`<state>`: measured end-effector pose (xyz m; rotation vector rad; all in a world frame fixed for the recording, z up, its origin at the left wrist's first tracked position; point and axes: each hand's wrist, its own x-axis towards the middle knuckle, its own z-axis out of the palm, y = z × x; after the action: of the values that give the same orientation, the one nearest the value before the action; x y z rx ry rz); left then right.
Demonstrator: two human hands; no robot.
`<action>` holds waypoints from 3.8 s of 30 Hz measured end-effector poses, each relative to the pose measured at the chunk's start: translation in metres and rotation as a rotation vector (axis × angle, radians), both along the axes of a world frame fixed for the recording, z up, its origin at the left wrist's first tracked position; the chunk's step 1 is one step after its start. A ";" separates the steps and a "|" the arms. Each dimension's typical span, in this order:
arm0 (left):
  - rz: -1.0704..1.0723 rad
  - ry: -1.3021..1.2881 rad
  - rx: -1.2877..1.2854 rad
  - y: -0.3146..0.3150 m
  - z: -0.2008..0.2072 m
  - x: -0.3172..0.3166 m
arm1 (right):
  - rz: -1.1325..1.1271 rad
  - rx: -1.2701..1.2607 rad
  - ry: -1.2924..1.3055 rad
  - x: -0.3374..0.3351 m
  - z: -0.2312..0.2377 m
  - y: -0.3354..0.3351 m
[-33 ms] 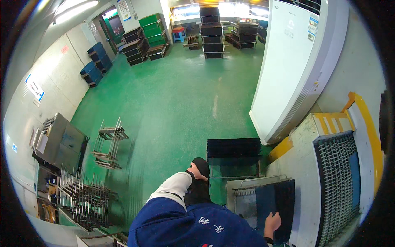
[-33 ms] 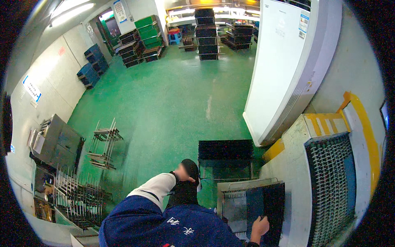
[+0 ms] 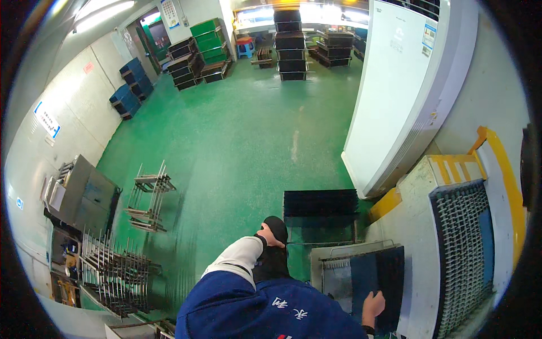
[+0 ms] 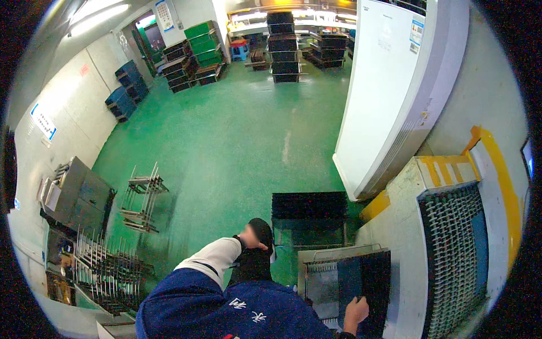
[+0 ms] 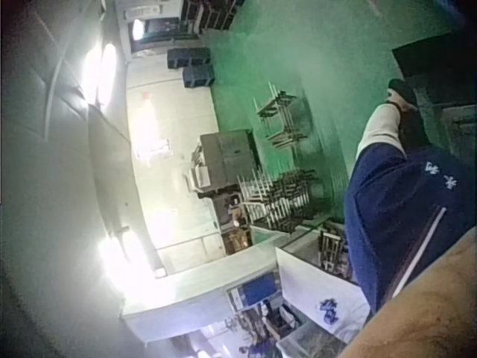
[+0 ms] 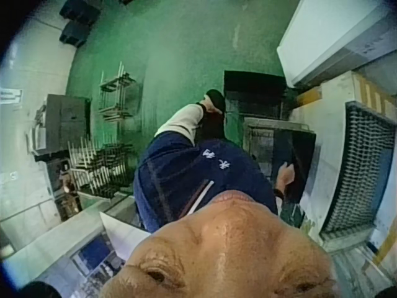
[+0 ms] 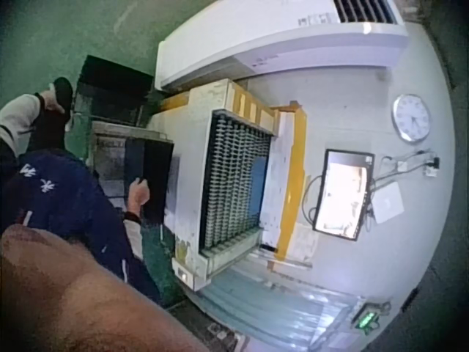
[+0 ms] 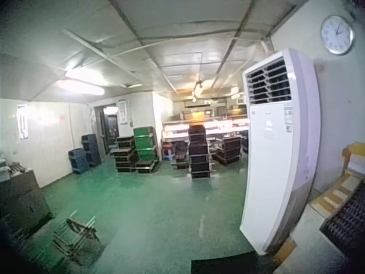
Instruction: The recorder moves blue metal sheets from a stack into a processing machine.
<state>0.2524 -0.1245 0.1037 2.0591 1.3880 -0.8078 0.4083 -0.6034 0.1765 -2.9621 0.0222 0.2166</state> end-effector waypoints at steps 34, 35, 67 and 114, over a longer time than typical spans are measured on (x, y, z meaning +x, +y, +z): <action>0.059 -0.152 -0.081 0.038 -0.069 -0.010 | -0.804 2.109 -0.289 0.095 0.106 -0.170; 0.057 -0.135 -0.092 0.039 -0.069 -0.008 | -0.813 2.125 -0.340 0.107 0.094 -0.178; 0.073 -0.374 -0.246 0.019 -0.017 0.000 | -0.361 1.258 0.184 0.085 0.114 -0.070; -0.104 -0.013 -0.078 0.012 -0.013 0.003 | 0.056 0.080 -0.034 0.017 -0.019 -0.020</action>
<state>0.2550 -0.1124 0.0907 2.0862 1.2309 -0.8768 0.4255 -0.6234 0.1578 -2.8881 -0.0720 0.1705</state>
